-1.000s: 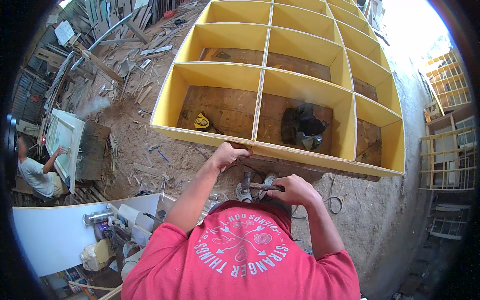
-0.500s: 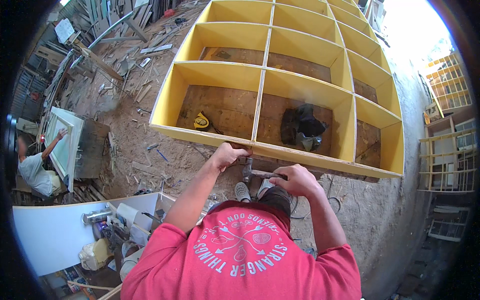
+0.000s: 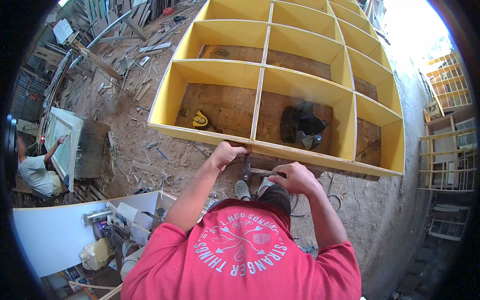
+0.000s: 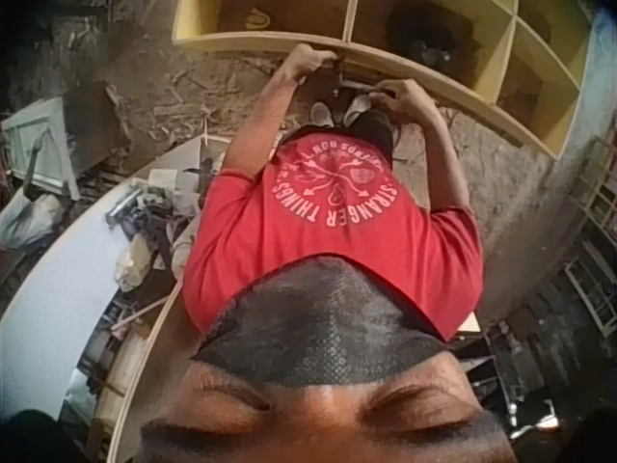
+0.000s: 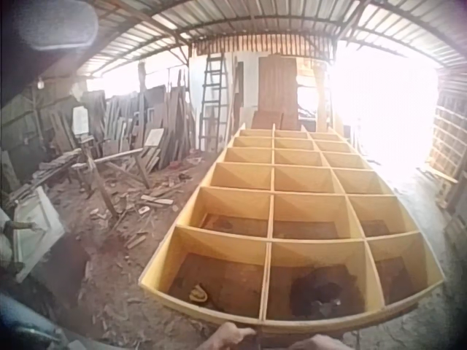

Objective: The person uses a circular saw to trim a wooden board and then uses a hammer to nail pieces together on a large yellow wooden shelf unit.

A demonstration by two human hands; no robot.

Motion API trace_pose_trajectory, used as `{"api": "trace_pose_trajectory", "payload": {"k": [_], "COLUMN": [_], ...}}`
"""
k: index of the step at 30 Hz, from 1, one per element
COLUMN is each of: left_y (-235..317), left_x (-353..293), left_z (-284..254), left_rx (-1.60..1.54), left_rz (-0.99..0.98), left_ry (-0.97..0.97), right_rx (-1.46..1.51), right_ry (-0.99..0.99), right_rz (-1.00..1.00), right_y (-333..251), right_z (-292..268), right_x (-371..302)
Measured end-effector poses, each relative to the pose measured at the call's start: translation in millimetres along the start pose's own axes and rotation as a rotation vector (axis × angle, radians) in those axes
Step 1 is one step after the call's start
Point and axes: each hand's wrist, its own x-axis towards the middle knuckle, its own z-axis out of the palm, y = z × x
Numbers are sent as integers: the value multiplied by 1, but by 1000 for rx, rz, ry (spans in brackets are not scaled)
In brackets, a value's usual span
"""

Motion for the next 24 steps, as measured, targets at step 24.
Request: {"api": "trace_pose_trajectory", "payload": {"k": [24], "left_y": [89], "left_x": [-23], "left_z": [-5], "left_rx": [540], "left_rz": [431], "left_ry": [224], "right_rx": [183], "right_ry": [811], "right_rz": [131], "right_y": [24], "right_z": [-8], "right_x": [20]}}
